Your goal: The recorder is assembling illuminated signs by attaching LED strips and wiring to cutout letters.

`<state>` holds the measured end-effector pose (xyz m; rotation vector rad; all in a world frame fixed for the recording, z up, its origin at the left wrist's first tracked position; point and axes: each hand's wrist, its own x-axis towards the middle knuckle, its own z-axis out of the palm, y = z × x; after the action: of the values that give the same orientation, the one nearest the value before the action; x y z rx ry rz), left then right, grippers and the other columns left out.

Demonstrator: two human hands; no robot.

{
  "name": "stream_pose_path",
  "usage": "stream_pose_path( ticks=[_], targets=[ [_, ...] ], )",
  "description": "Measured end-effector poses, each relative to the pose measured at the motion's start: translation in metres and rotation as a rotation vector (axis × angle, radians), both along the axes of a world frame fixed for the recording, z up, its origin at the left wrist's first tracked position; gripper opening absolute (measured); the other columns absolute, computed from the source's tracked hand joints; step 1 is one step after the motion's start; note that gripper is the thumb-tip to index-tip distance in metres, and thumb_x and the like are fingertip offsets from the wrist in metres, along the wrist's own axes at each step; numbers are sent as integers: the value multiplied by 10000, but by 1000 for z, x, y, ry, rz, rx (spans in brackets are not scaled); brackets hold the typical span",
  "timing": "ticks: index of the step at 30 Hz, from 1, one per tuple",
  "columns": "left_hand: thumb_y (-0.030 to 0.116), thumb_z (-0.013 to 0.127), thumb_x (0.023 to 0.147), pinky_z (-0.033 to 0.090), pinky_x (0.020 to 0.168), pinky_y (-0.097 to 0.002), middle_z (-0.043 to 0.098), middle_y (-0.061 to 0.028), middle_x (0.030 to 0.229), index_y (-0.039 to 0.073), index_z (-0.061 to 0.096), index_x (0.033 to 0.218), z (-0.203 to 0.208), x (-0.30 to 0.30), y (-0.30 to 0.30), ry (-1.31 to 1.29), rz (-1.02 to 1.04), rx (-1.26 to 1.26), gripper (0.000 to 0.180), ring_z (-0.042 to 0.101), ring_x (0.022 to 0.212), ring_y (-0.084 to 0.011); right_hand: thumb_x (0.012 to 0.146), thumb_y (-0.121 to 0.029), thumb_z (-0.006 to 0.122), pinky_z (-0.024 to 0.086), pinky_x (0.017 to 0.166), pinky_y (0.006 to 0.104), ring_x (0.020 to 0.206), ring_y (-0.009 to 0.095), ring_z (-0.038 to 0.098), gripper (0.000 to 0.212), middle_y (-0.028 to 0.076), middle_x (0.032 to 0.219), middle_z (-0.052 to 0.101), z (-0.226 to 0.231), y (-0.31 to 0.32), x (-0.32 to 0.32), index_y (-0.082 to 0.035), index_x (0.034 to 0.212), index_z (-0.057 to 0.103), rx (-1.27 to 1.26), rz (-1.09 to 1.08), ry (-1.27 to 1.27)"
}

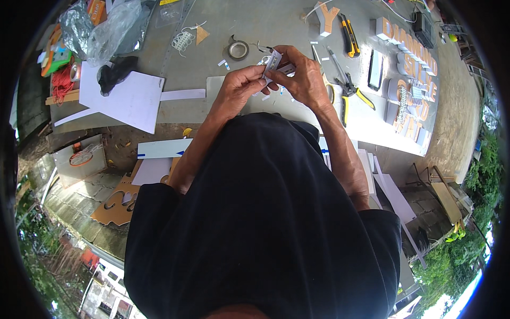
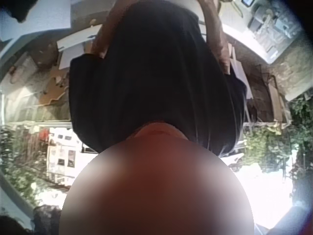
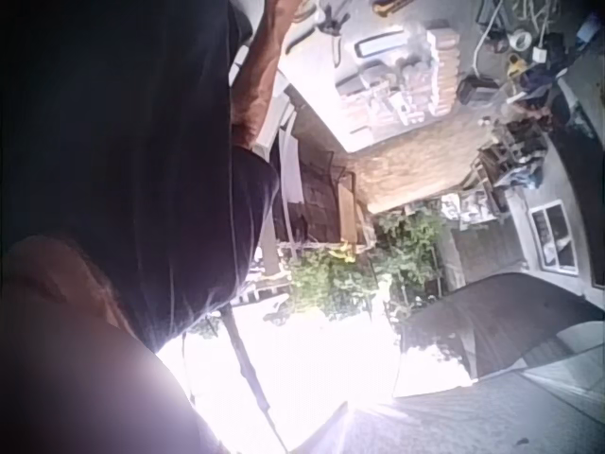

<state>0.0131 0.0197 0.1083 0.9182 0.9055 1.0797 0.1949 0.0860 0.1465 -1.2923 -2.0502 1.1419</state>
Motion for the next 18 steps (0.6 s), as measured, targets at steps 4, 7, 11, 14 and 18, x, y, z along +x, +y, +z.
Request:
stream_pose_path(
  ticks=[4,7,11,14,18],
  targets=[
    [39,558,1004,549,816,-295,729,-117,981,-69,613,1264,-7,3,-2,53,40,73,286,694,912,-163,795,-142,793,574,774,375,845,248,741,468,138,944,745,2,-6,-7,-27,1221,638,5,-47,24],
    [54,563,1013,559,810,-299,731,-120,959,-58,615,1259,-7,6,-3,102,94,100,275,702,904,-161,792,-121,766,571,785,370,857,244,735,485,142,933,738,8,-9,-14,-24,1248,635,-37,-99,9],
    [48,561,1011,557,812,-300,729,-128,973,-60,606,1262,-5,5,-2,77,118,80,277,700,907,-171,810,-102,732,561,800,371,874,241,720,494,144,937,728,7,-4,-15,-19,1285,624,-91,-83,53],
    [58,549,1012,556,812,-302,722,-135,1004,-61,618,1244,-2,3,-1,-22,98,37,270,700,919,-181,840,-94,699,548,828,374,893,239,708,482,138,958,722,10,0,-11,-17,1308,612,-145,-35,138],
    [81,524,1017,554,805,-309,713,-136,1020,-66,627,1234,-1,3,-2,-83,109,-11,281,700,932,-194,876,-104,667,532,866,372,915,227,691,465,126,987,709,11,9,1,-13,1327,599,-212,59,206]
  ],
)
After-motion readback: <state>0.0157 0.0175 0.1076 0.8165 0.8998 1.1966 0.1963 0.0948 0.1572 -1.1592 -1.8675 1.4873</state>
